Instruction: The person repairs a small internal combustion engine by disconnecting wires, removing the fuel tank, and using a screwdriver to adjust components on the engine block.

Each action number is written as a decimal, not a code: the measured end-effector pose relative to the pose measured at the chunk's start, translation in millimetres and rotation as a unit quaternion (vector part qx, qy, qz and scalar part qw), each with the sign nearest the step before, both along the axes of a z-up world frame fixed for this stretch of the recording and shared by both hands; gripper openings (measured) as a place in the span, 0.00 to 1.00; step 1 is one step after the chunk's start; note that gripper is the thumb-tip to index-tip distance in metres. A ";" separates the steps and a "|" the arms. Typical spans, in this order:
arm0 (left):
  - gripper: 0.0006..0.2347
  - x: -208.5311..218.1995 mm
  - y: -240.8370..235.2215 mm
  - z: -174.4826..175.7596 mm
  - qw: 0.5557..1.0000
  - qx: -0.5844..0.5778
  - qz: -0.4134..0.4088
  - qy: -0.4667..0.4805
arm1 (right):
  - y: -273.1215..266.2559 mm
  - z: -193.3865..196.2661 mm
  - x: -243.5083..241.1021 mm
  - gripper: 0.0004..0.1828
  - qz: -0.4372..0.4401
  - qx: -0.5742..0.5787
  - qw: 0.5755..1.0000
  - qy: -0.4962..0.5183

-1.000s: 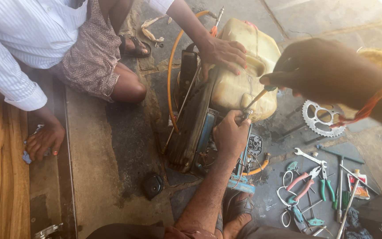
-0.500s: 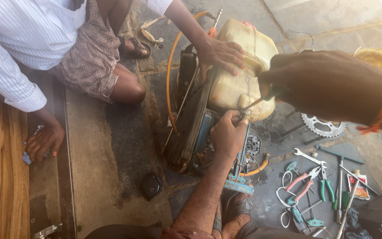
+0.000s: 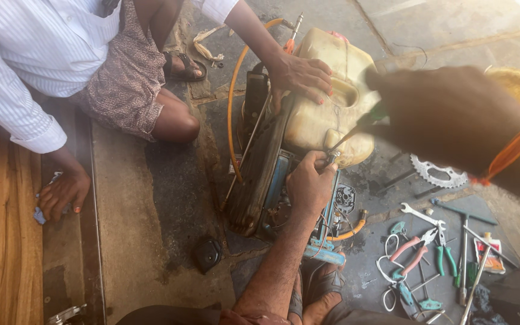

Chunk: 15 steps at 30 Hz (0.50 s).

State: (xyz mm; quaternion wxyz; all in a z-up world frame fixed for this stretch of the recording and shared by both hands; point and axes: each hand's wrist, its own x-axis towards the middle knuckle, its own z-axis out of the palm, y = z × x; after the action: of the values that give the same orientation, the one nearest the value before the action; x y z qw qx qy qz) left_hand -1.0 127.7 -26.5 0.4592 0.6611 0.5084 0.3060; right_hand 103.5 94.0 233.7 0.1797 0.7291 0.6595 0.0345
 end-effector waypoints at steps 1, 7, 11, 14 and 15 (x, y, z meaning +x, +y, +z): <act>0.14 -0.3 -0.5 0.3 1.000 -0.003 0.003 0.002 | -2.3 -0.4 -1.1 0.25 -0.019 -0.012 0.999 -0.034; 0.14 0.4 -1.2 4.7 1.000 -0.003 0.004 0.009 | -2.3 -9.4 14.0 0.23 0.098 0.013 0.995 -0.021; 0.14 -0.4 -0.7 7.6 1.000 -0.017 0.003 0.014 | 0.9 -2.0 12.2 0.18 0.092 0.040 0.990 0.103; 0.14 -0.5 -1.0 8.1 1.000 -0.009 0.002 0.015 | -6.0 3.5 -9.4 0.24 -0.007 -0.026 0.999 -0.046; 0.14 -0.5 -1.0 7.4 1.000 -0.008 0.005 0.016 | -9.1 3.0 -15.7 0.28 -0.025 -0.048 0.991 -0.122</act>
State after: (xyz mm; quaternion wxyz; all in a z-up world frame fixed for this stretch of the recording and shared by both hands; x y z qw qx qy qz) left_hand -1.5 126.7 -19.2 0.4546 0.6595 0.5213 0.2942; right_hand 87.9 84.9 236.7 0.2941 0.7261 0.6154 0.0873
